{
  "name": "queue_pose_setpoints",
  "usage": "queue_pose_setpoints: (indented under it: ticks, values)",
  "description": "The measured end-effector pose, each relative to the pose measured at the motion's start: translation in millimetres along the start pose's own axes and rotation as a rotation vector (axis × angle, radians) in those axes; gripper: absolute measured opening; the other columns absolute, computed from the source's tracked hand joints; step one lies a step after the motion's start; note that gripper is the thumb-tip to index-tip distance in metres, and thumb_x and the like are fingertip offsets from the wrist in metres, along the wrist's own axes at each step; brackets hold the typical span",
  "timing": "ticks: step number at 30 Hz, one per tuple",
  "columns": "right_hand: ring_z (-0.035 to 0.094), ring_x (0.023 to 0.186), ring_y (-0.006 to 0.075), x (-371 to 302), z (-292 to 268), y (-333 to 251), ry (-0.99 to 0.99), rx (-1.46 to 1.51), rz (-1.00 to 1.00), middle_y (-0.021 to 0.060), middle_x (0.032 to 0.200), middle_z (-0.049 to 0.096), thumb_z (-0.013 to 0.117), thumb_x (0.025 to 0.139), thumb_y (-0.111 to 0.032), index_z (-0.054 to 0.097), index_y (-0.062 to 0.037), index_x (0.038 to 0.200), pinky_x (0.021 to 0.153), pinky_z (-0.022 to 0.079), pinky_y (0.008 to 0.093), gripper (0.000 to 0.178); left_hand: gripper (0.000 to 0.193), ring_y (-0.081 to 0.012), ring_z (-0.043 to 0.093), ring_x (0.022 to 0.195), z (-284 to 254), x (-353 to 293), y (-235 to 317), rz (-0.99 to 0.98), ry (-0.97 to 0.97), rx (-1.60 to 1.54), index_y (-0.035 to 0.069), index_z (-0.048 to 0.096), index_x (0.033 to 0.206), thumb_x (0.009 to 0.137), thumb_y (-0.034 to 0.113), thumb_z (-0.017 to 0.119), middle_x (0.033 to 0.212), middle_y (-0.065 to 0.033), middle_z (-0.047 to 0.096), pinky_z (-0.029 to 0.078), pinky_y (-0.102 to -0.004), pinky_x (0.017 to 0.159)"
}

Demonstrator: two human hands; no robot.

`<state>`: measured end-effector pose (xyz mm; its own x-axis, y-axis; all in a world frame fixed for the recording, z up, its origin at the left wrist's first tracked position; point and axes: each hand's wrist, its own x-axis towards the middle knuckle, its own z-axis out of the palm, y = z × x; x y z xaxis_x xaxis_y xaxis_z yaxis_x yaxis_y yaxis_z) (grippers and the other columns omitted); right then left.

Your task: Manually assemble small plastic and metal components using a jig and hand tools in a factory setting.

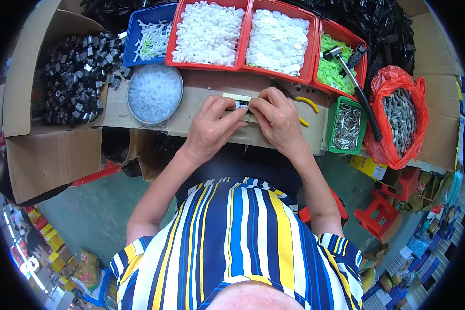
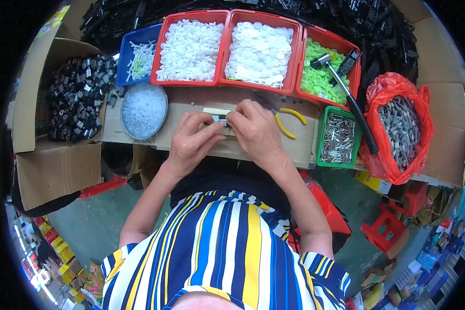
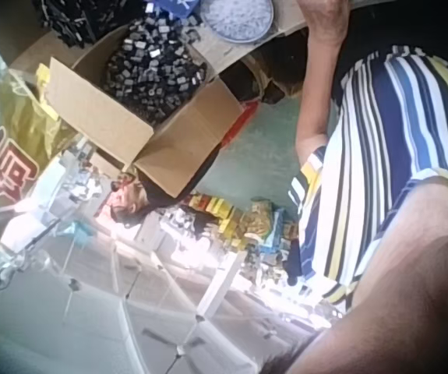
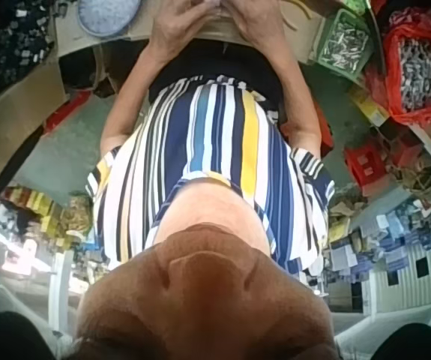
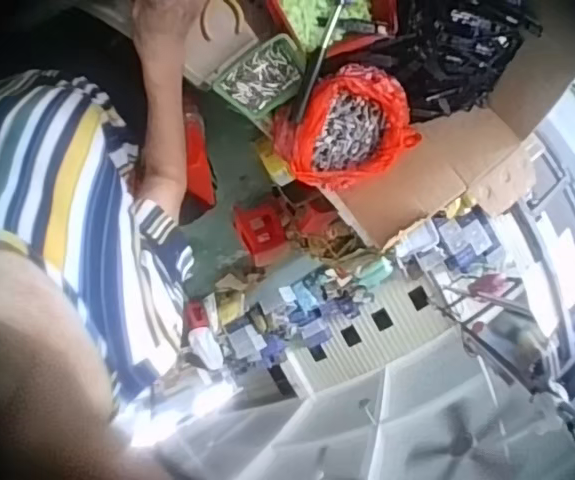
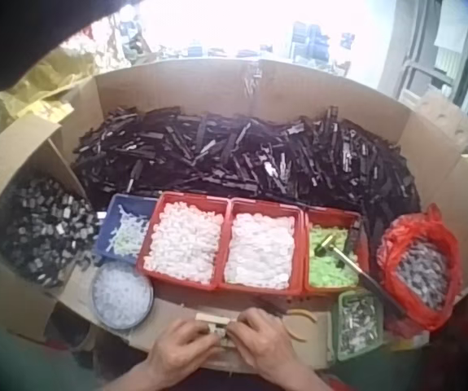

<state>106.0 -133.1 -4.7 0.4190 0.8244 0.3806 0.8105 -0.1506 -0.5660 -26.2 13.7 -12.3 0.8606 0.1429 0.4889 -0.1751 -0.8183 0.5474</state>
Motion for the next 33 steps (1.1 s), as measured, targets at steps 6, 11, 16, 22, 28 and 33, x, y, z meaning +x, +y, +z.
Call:
queue_pose_setpoints:
  ticks: [6, 11, 16, 22, 28, 33]
  values:
    - [0.059, 0.084, 0.0257, 2, -1, 3, -0.05, -0.053, -0.017, 0.0073, 0.089, 0.054, 0.066, 0.08, -0.006, 0.061, -0.0059, 0.087, 0.066, 0.042, 0.0389, 0.009, 0.031, -0.0281, 0.055, 0.095, 2, -1, -1, 0.046, -0.035, 0.062, 0.003, 0.07, 0.102, 0.072, 0.006, 0.079, 0.101, -0.0102, 0.058, 0.05, -0.0383, 0.079]
    - [0.06, 0.084, 0.0256, 4, 0, 2, -0.063, -0.044, -0.012, 0.0067, 0.089, 0.055, 0.066, 0.081, -0.006, 0.061, -0.0059, 0.088, 0.067, 0.041, 0.0386, 0.009, 0.03, -0.0281, 0.056, 0.095, 4, -4, -4, 0.077, -0.041, 0.073, 0.001, 0.069, 0.1, 0.072, 0.006, 0.079, 0.101, -0.0103, 0.058, 0.05, -0.0375, 0.08]
    - [0.06, 0.084, 0.0265, 6, 1, 4, -0.053, 0.005, 0.01, 0.007, 0.087, 0.055, 0.066, 0.081, -0.005, 0.061, -0.0058, 0.088, 0.067, 0.041, 0.0384, 0.009, 0.029, -0.0281, 0.056, 0.095, 6, -3, -5, 0.103, -0.044, 0.077, -0.001, 0.068, 0.1, 0.072, 0.005, 0.078, 0.101, -0.0106, 0.058, 0.05, -0.0373, 0.08]
    - [0.061, 0.083, 0.0278, 2, -13, 3, -0.11, 0.01, 0.031, 0.0086, 0.089, 0.056, 0.067, 0.082, -0.004, 0.061, -0.0053, 0.091, 0.067, 0.043, 0.0394, 0.011, 0.023, -0.0277, 0.057, 0.092, 2, 7, 0, 0.07, -0.071, 0.05, -0.001, 0.068, 0.095, 0.074, 0.004, 0.077, 0.096, -0.0113, 0.058, 0.051, -0.0369, 0.077]
    - [0.064, 0.079, 0.0315, -36, -90, 25, 0.165, -0.154, 0.301, 0.0138, 0.091, 0.06, 0.067, 0.083, 0.001, 0.064, -0.0001, 0.095, 0.068, 0.051, 0.0383, 0.012, 0.017, -0.0291, 0.059, 0.083, -5, 39, 0, -0.04, -0.128, -0.128, -0.002, 0.067, 0.089, 0.076, 0.005, 0.076, 0.089, -0.0128, 0.059, 0.049, -0.0376, 0.07]
    - [0.063, 0.08, 0.0363, -75, -116, 51, 0.159, -0.406, 0.509, 0.0162, 0.093, 0.058, 0.063, 0.088, -0.002, 0.063, 0.0023, 0.097, 0.069, 0.049, 0.0426, 0.01, 0.011, -0.0305, 0.059, 0.088, 15, 98, -5, 0.102, -0.073, -0.029, -0.001, 0.068, 0.09, 0.08, 0.002, 0.07, 0.091, -0.013, 0.06, 0.049, -0.0381, 0.076]
